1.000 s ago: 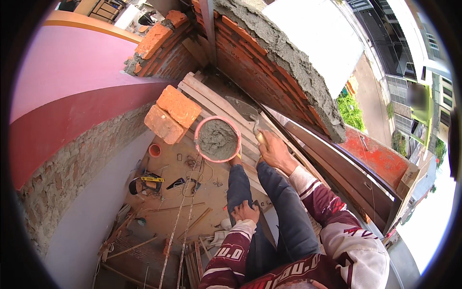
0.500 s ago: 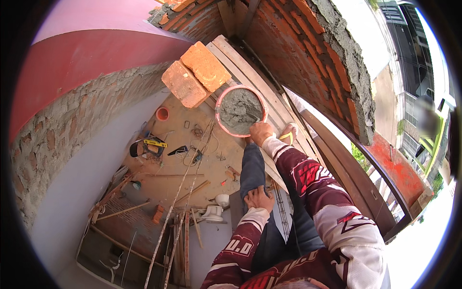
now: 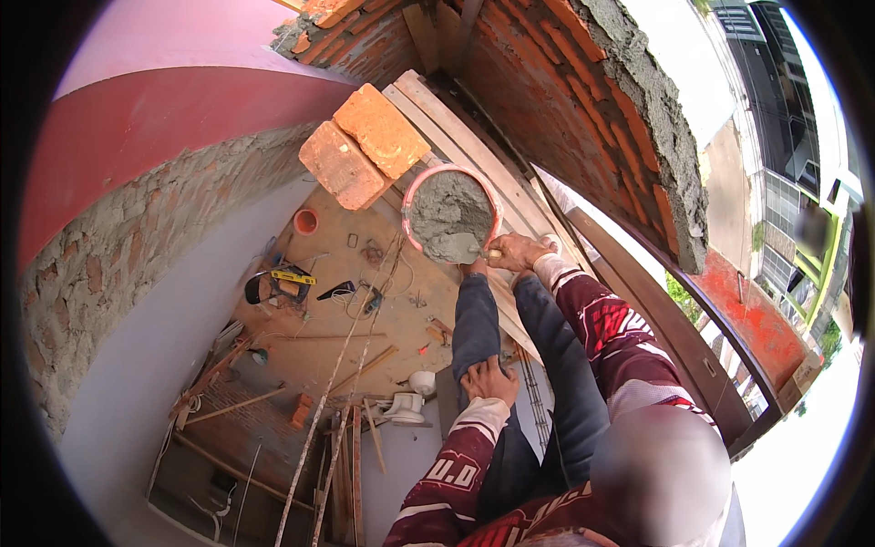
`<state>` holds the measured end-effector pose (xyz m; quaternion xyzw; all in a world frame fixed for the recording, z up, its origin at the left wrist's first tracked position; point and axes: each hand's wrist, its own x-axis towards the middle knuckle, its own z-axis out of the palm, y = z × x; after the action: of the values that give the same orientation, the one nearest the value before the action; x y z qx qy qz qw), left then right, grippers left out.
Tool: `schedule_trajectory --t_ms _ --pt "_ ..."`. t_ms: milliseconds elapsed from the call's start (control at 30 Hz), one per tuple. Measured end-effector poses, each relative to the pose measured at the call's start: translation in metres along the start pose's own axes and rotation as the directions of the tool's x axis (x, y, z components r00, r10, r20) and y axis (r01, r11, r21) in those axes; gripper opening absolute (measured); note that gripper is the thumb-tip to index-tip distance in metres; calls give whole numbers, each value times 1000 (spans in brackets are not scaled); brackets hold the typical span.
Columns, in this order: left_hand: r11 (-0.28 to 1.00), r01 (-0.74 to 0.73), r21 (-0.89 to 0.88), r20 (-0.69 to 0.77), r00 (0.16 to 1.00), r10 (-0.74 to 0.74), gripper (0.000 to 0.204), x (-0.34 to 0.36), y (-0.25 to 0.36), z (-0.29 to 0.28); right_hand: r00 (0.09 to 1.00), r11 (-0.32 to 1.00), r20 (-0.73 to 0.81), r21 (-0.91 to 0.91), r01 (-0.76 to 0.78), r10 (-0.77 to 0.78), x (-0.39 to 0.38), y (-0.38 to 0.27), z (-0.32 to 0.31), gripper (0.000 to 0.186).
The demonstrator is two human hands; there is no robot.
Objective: The person scoops mortar from a bucket with a trowel and applies it to a brick wall. They place bricks onto the mortar bed, align them, and tap them into position. The person repeats this process to extend the wall.
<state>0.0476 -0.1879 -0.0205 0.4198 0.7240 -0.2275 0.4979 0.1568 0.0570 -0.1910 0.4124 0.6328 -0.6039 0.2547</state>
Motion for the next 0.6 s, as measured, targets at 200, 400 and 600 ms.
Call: schedule_trajectory --t_ms 200,400,600 --pt "997 -12 75 43 999 9 51 0 8 1 970 996 -243 86 18 3 -92 1 -18 45" --pt "993 0 118 46 999 -5 51 -1 14 -2 670 891 -737 357 280 85 -199 -13 -81 44" --pt "987 -39 158 -4 999 41 54 -2 13 -4 141 999 -990 19 -26 23 -243 -23 -162 53"
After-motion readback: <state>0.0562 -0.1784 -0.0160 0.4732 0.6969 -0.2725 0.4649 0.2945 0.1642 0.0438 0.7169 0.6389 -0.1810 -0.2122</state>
